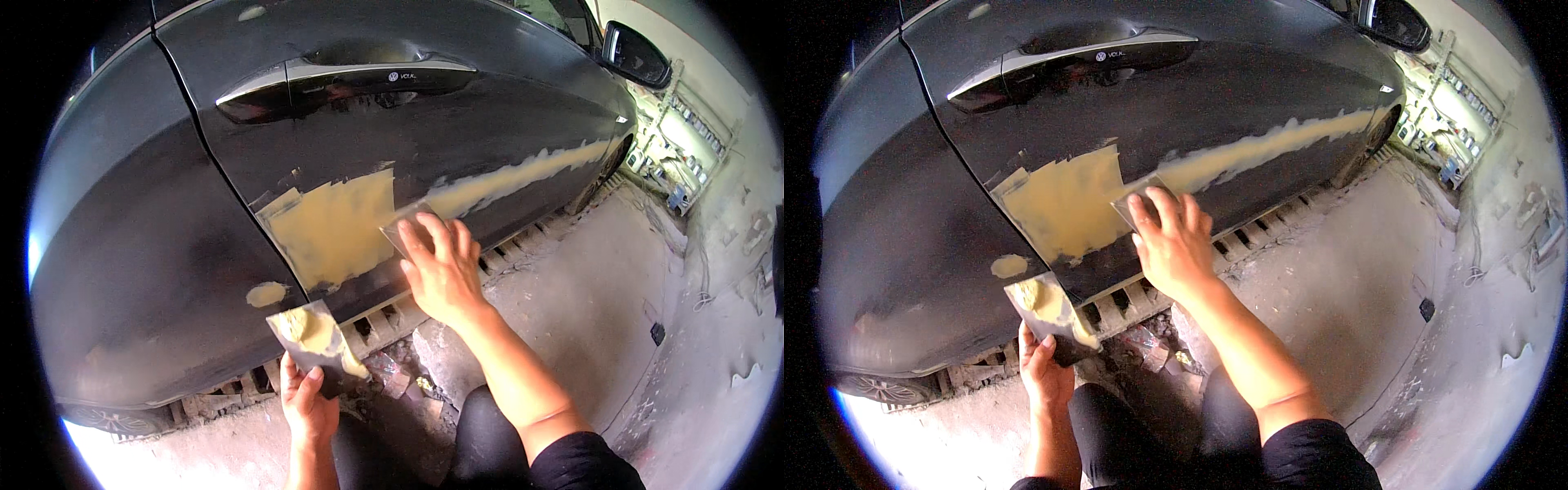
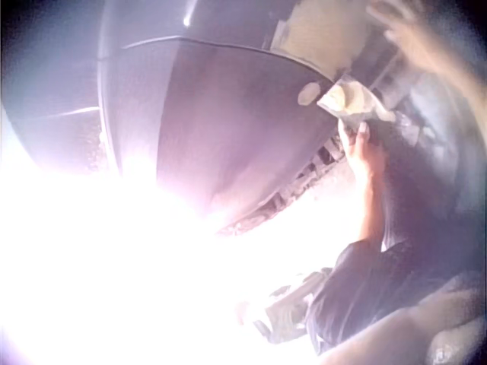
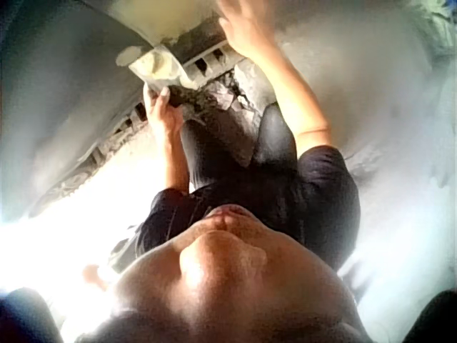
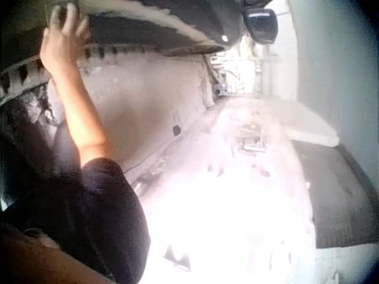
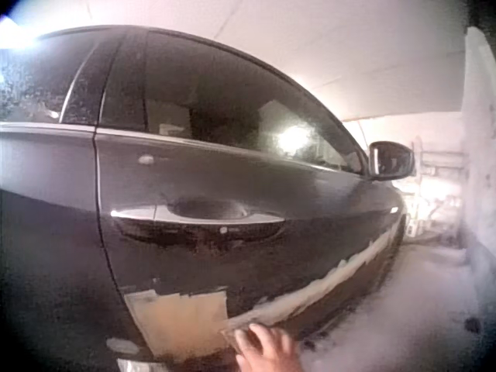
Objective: The person applies body filler putty to a car door using a metal spreader, smoothing the material over a sanded section of the panel.
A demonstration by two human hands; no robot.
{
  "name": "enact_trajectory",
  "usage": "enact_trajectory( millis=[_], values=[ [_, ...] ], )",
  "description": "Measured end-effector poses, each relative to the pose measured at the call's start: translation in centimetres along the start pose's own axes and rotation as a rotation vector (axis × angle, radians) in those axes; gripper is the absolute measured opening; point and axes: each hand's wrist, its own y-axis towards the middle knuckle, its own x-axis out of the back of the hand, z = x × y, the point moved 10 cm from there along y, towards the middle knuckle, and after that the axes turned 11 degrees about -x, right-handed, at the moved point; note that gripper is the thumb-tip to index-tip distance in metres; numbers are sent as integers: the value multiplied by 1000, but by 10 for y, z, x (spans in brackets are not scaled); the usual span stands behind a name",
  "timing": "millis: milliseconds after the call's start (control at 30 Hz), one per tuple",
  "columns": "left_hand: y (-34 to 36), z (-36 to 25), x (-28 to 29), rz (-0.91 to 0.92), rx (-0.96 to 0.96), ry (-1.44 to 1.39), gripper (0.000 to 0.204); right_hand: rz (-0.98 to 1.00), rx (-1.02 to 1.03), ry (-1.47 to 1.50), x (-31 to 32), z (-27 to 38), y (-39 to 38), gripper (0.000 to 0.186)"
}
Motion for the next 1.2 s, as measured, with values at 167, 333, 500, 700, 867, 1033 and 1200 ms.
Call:
enact_trajectory(
  millis=[167, 333, 500, 700, 867, 1033, 1200],
  values=[
    [13, 3, -31, 49, -54, -21, 55, 50, -54, 294, 38, -19, -38, 47],
    [15, 13, -46, 115, -65, -30, 54, 146, 133, 337, 55, 20, -58, 46],
    [16, 22, -51, 59, -88, -58, 51, 270, 178, 310, 39, 40, -69, 44],
    [21, 9, -17, -16, -278, 53, 46, 191, 76, 240, 21, -12, -53, 40],
    [23, 32, 9, 14, -235, 3, 50, -42, -56, 70, 37, -25, 15, 47],
    [23, 33, 29, -40, -232, 23, 50, -141, -52, 51, 40, -1, 39, 46],
    [27, 26, 32, -30, -248, 71, 50, -152, -23, 5, 23, 14, 31, 48]
  ],
)
